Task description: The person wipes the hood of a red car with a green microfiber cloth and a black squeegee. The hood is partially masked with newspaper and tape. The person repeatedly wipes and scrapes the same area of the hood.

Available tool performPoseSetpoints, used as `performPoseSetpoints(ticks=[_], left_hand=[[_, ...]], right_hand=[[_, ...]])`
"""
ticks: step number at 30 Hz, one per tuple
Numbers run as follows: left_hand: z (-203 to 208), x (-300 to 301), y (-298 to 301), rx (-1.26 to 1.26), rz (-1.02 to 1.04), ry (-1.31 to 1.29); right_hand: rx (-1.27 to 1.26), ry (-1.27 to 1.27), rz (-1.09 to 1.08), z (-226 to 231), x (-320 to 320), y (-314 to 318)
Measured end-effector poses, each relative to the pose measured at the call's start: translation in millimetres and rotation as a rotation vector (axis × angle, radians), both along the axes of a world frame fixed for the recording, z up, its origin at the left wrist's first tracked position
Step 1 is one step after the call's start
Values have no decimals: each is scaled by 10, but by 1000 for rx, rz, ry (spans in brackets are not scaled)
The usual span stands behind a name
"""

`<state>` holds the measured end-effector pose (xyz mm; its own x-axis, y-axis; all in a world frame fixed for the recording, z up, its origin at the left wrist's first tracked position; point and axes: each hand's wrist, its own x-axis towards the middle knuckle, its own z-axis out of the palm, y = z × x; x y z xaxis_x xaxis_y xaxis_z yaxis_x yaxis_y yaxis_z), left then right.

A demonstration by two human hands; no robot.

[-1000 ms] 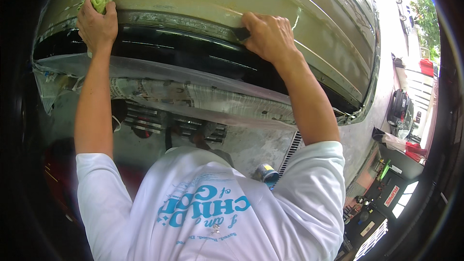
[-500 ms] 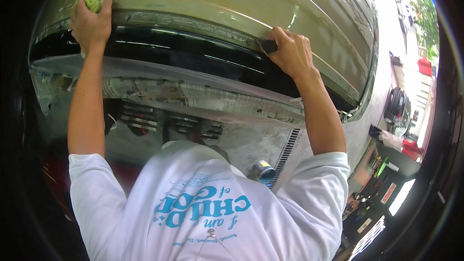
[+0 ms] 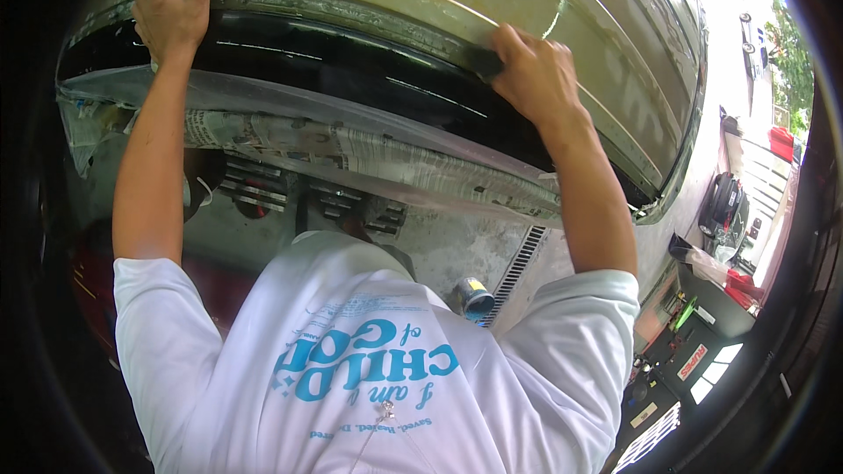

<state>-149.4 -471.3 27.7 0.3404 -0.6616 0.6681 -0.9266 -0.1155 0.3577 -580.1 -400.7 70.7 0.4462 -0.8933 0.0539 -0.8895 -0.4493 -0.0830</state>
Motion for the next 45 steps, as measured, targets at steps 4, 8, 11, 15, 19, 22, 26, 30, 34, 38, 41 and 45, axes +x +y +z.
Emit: performPoseSetpoints(ticks=[4, 8, 11, 15, 19, 22, 26, 30, 34, 38, 41, 45], left_hand=[[81, -72, -15, 20, -24, -2], [43, -19, 5, -18, -16, -29], [91, 13, 33, -2, -20, -33], [25, -55, 6, 18, -42, -13], [-92, 178, -109, 84, 5, 37], [-228, 267, -171, 53, 18, 36], [-130, 153, -135, 90, 40, 5], [-176, 168, -166, 61, 25, -60], [-154, 165, -144, 65, -43, -12], [-175, 272, -139, 39, -39, -7], [-116, 175, -110, 69, 12, -33], [-65, 94, -80, 103, -3, 21]], right_hand=[[17, -28, 14, -3, -6, -17], [-9, 49, 26, 16, 169, -97], [14, 50, -14, 45, -36, -33], [60, 6, 10, 51, 240, -115], [-16, 115, -3, 110, 517, -170], [-3, 101, -61, 81, 63, -3], [55, 76, -84, 65, -54, 46], [68, -6, 38, 74, 865, -328], [30, 26, 58, 101, 1802, -558], [74, 164, -76, 164, 1326, -435], [95, 224, -122, 221, 408, -110], [51, 127, -35, 141, 350, -94]])
